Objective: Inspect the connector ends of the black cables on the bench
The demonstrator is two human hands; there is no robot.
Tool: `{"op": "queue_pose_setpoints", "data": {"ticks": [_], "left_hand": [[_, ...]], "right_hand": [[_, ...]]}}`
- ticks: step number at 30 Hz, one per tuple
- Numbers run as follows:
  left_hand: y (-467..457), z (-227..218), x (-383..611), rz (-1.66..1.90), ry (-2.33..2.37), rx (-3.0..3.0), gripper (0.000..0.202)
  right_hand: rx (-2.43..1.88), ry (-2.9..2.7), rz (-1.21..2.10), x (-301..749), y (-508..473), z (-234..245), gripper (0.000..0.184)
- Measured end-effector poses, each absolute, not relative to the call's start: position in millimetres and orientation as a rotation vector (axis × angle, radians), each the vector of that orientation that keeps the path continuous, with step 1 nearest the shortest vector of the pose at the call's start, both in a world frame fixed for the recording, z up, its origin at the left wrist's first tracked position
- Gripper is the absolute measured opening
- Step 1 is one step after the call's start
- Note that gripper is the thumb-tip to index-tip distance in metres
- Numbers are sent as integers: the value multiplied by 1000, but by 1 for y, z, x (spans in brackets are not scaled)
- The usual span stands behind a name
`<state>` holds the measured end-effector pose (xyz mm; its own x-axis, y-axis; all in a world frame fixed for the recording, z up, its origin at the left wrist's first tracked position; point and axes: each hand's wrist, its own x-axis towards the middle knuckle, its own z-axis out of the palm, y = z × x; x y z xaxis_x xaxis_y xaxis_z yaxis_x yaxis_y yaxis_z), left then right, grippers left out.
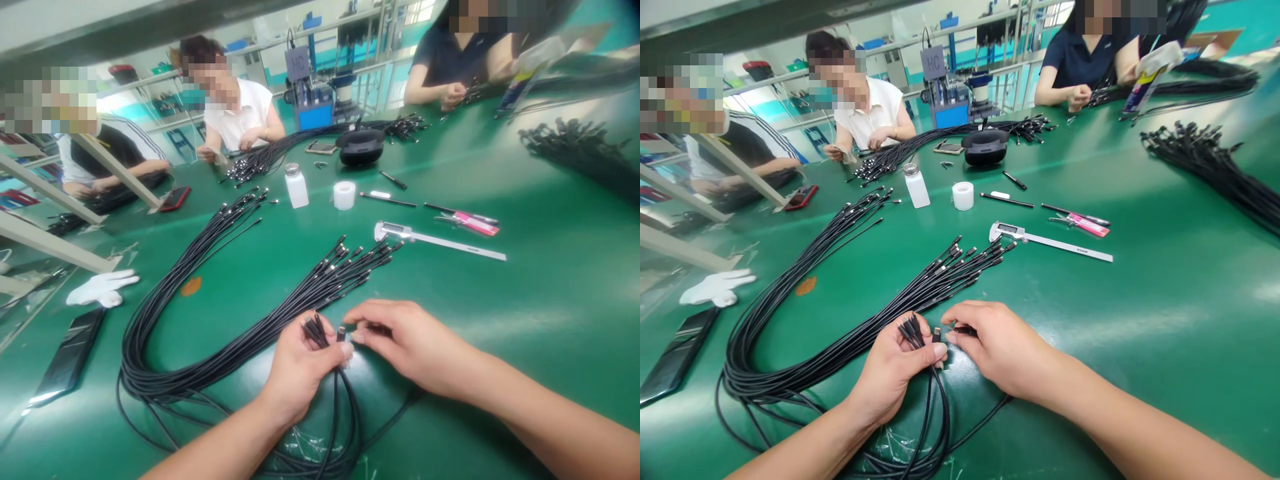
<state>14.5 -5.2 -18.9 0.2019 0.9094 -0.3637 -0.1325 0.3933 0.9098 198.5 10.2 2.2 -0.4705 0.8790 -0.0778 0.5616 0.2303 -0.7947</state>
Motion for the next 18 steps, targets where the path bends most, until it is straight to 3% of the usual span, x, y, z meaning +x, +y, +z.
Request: {"op": "queue_pose_setpoints", "data": {"ticks": [8,14,18], "left_hand": [[-5,-21,13,885,1141,877,36],[-3,-25,9,911,1308,991,45],[-3,-26,8,920,1339,1075,35]], "right_hand": [[-1384,-2062,1086,199,9,3,17],[-1295,-2119,1212,199,9,10,30],[-1237,-2163,1253,195,7,13,34]]}}
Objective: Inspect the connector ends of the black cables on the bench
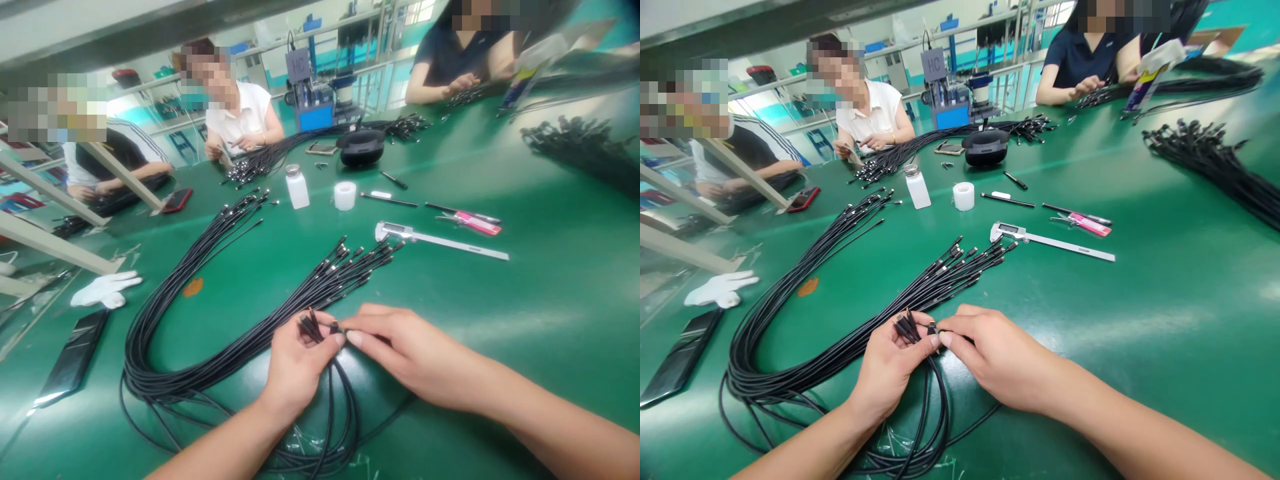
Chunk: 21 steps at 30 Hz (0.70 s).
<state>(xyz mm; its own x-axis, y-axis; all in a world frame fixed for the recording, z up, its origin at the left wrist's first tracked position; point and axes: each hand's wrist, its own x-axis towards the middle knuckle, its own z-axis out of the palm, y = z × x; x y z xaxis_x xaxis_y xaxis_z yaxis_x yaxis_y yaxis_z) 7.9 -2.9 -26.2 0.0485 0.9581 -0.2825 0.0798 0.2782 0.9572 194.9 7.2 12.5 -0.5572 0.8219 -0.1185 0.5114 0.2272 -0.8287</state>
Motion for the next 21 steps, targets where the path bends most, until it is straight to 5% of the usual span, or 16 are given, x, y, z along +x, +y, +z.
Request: {"op": "queue_pose_setpoints", "data": {"ticks": [21], "left_hand": [[-4,-24,8,882,1353,1309,19]], "right_hand": [[-1232,-2170,1259,191,7,10,36]]}}
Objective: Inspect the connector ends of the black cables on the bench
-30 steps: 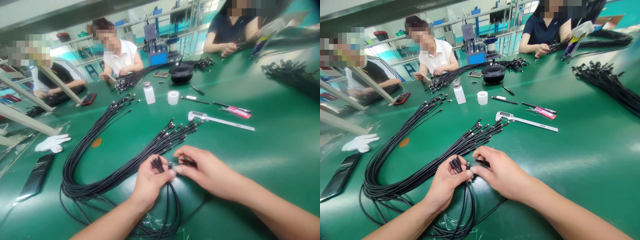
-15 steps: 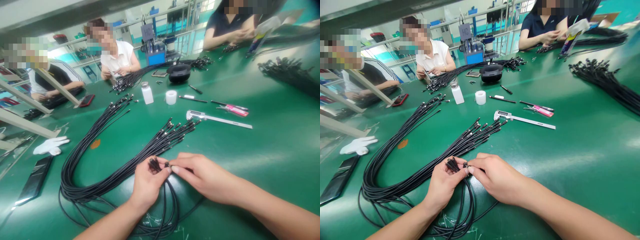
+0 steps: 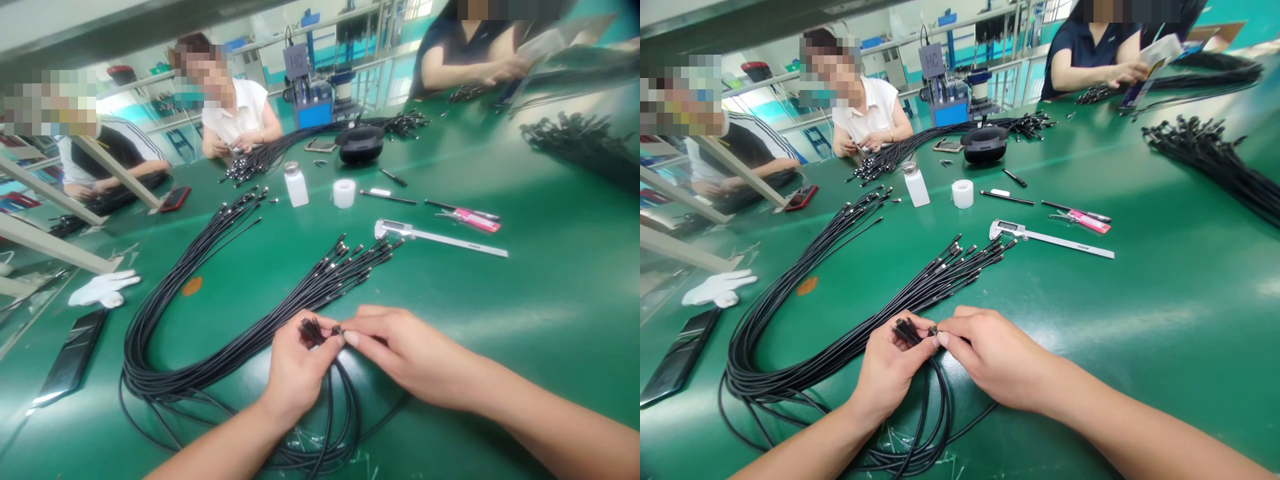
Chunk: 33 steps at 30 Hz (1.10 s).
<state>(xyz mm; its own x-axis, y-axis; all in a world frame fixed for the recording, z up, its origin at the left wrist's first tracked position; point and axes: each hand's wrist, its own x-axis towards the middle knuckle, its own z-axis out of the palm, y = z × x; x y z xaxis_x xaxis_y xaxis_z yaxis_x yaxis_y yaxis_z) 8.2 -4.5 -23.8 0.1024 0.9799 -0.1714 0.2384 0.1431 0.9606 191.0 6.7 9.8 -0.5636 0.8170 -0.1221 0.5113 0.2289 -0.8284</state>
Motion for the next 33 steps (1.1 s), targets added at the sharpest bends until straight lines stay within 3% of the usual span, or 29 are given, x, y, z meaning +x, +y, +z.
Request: {"op": "queue_pose_setpoints", "data": {"ticks": [33], "left_hand": [[-5,-27,6,872,1376,1379,17]], "right_hand": [[-1299,-2199,1249,194,5,7,35]]}}
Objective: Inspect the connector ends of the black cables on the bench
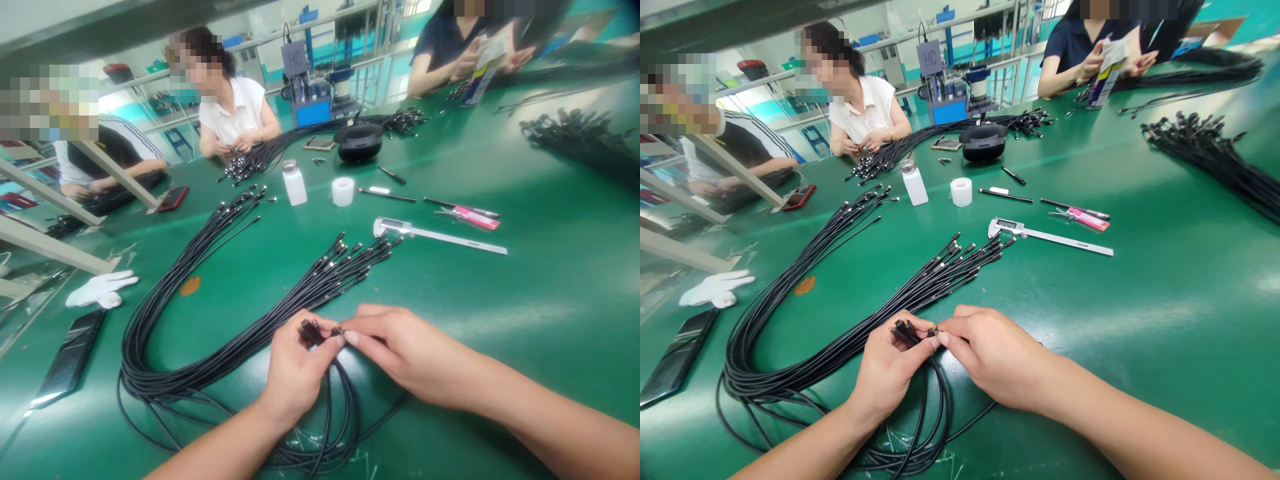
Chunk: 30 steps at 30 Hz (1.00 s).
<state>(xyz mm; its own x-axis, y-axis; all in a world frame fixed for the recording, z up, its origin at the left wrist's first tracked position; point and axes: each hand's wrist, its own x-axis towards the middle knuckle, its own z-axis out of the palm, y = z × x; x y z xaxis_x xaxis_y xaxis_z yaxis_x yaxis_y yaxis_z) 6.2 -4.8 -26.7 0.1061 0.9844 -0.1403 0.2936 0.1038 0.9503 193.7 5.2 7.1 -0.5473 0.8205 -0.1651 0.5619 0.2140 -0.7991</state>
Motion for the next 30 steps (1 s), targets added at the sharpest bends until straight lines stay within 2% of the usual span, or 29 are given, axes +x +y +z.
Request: {"op": "queue_pose_setpoints", "data": {"ticks": [10,30], "left_hand": [[-1,-28,8,820,1297,1119,27],[-3,-29,7,806,1277,1173,28]], "right_hand": [[-1335,-2195,1256,199,9,6,36],[-1295,-2132,1269,198,10,9,38]]}}
